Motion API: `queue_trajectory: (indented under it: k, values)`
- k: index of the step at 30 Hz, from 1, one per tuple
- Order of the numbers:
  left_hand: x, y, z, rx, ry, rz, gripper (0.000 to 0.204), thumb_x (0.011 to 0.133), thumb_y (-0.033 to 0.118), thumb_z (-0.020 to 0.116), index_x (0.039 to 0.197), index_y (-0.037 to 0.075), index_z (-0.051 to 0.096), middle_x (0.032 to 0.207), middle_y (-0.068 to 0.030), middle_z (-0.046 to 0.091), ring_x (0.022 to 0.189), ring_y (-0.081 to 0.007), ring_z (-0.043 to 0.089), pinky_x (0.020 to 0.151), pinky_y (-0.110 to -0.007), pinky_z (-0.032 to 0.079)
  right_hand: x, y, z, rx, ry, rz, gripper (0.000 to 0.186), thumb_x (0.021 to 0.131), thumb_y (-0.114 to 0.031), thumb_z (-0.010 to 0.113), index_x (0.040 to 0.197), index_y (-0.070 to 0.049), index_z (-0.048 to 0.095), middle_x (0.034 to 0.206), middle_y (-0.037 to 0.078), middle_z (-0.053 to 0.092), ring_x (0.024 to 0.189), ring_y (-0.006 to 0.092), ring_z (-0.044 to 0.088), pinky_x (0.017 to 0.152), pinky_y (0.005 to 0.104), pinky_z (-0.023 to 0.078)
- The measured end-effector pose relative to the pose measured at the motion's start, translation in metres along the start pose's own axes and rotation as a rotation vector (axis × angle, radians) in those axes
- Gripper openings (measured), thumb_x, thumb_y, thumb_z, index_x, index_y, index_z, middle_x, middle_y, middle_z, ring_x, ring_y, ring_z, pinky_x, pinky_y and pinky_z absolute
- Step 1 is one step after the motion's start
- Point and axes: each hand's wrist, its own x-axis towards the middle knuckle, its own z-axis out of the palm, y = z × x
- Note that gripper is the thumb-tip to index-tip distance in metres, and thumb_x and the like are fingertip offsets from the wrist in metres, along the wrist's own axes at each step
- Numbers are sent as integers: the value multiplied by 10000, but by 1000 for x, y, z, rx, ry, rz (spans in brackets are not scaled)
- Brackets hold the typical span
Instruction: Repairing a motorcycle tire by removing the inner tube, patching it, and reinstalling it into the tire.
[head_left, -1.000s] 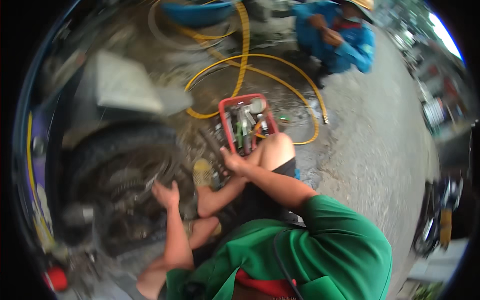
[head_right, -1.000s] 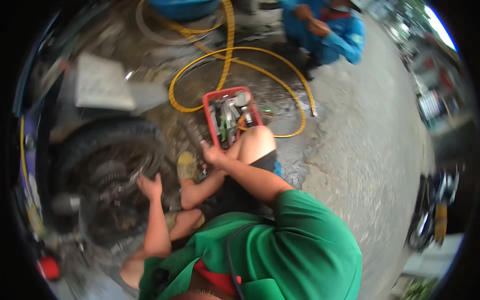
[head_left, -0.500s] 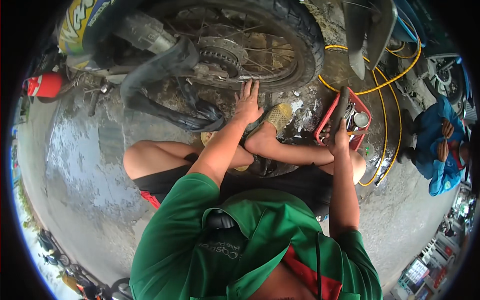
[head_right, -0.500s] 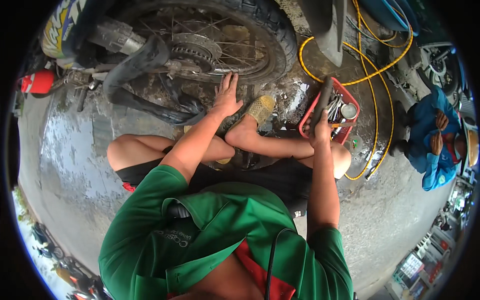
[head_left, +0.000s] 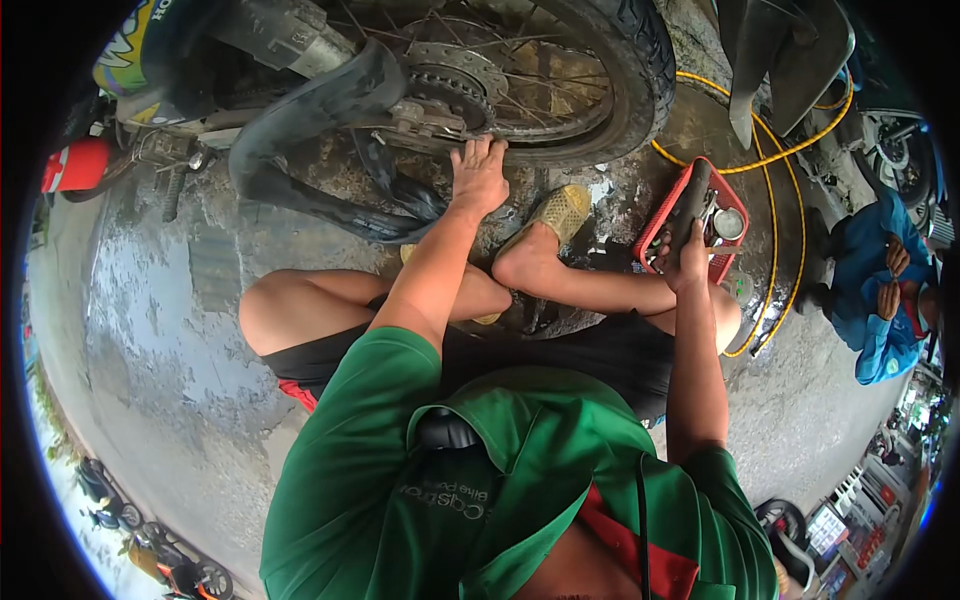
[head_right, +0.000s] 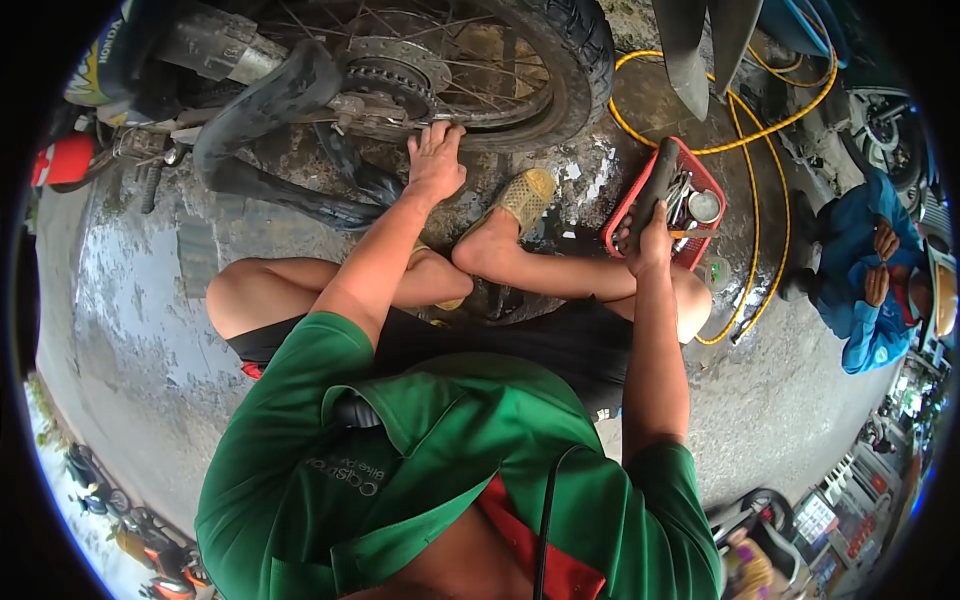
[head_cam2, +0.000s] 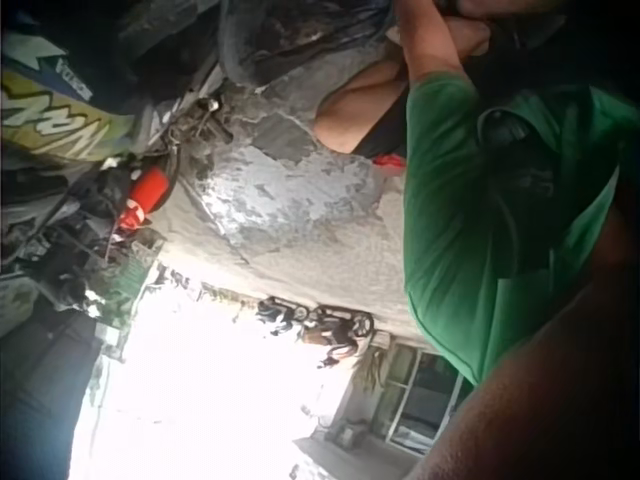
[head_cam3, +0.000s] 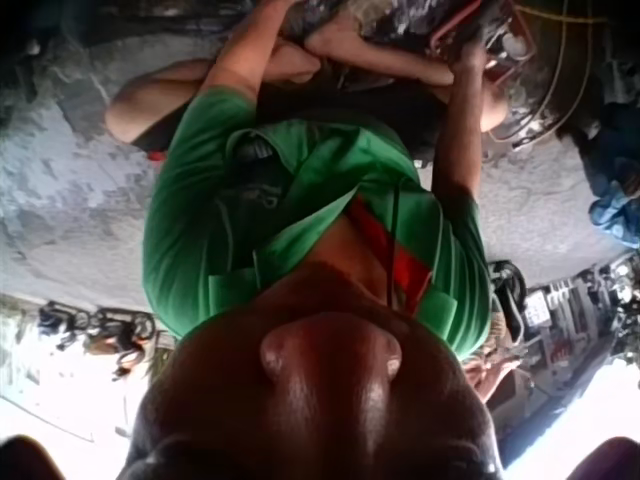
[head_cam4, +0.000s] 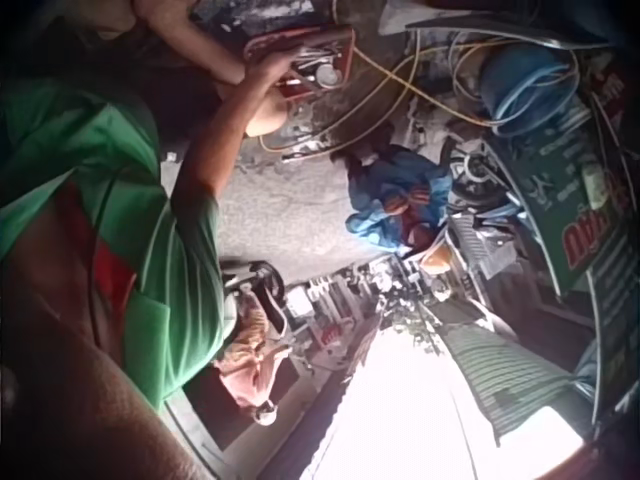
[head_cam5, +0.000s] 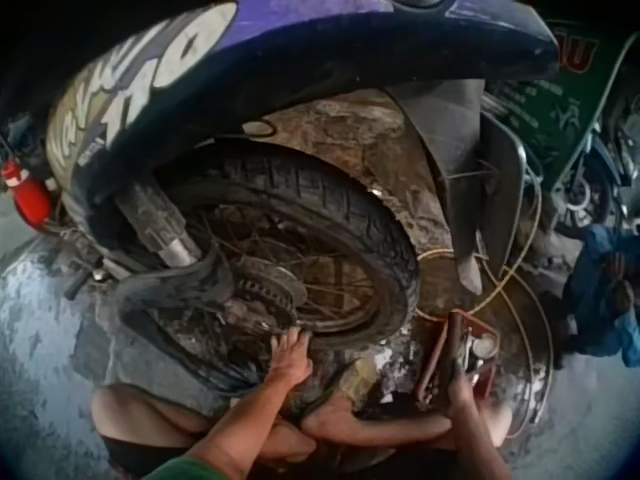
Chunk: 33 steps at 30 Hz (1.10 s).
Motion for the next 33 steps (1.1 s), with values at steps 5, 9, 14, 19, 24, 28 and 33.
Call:
queue_trajectory:
  k: [5,9,14,19,24,28,33]
  values:
    - [8,9,-15,-26,-183,-71,627,721,209,793,1254,110,479,1260,-132,552,1278,-334,486,1037,-558,350,-1,-11,14,-256,-41,-21,586,1009,-635,373,980,-94,595,694,25,549,542,155,504,506,312,414]
    - [-20,31,-33,-209,-202,-119,645,728,232,797,1259,97,457,1227,-167,593,1223,-364,542,1005,-557,381,-9,-32,-4,-465,78,-218,619,1006,-654,342,950,-86,583,676,40,548,550,165,514,506,340,422]
    - [-22,78,-52,-526,-131,5,664,758,230,785,1283,52,419,1250,-213,601,1180,-397,580,970,-532,437,10,-65,-45,118,184,-400,631,1021,-625,270,953,-82,585,674,35,551,532,159,516,465,299,427]
    - [-13,128,-83,-926,189,147,673,795,164,768,1323,8,381,1221,-214,617,1134,-364,617,901,-459,486,47,-23,-2,260,-82,-415,487,981,-475,351,813,-68,559,686,95,570,561,188,554,505,319,481]
    - [2,144,-138,-1299,437,237,629,835,116,738,1345,3,387,1203,-132,608,1047,-196,630,807,-335,481,11,71,55,257,-677,382,507,1044,-493,358,1021,-55,612,767,73,612,648,195,579,537,300,475]
    - [2,149,-158,-1400,551,224,617,849,111,723,1356,14,385,1244,-73,563,1028,-129,586,774,-277,445,-11,19,16,-545,124,-222,627,1045,-576,273,920,-71,623,615,39,583,511,171,541,454,286,426]
    - [5,163,-140,-1430,612,246,558,856,113,718,1332,25,439,1296,-65,521,1057,-142,575,779,-277,446,-1,-57,-86,-648,375,-455,633,1050,-519,325,1018,19,656,796,132,666,695,226,654,621,344,528]
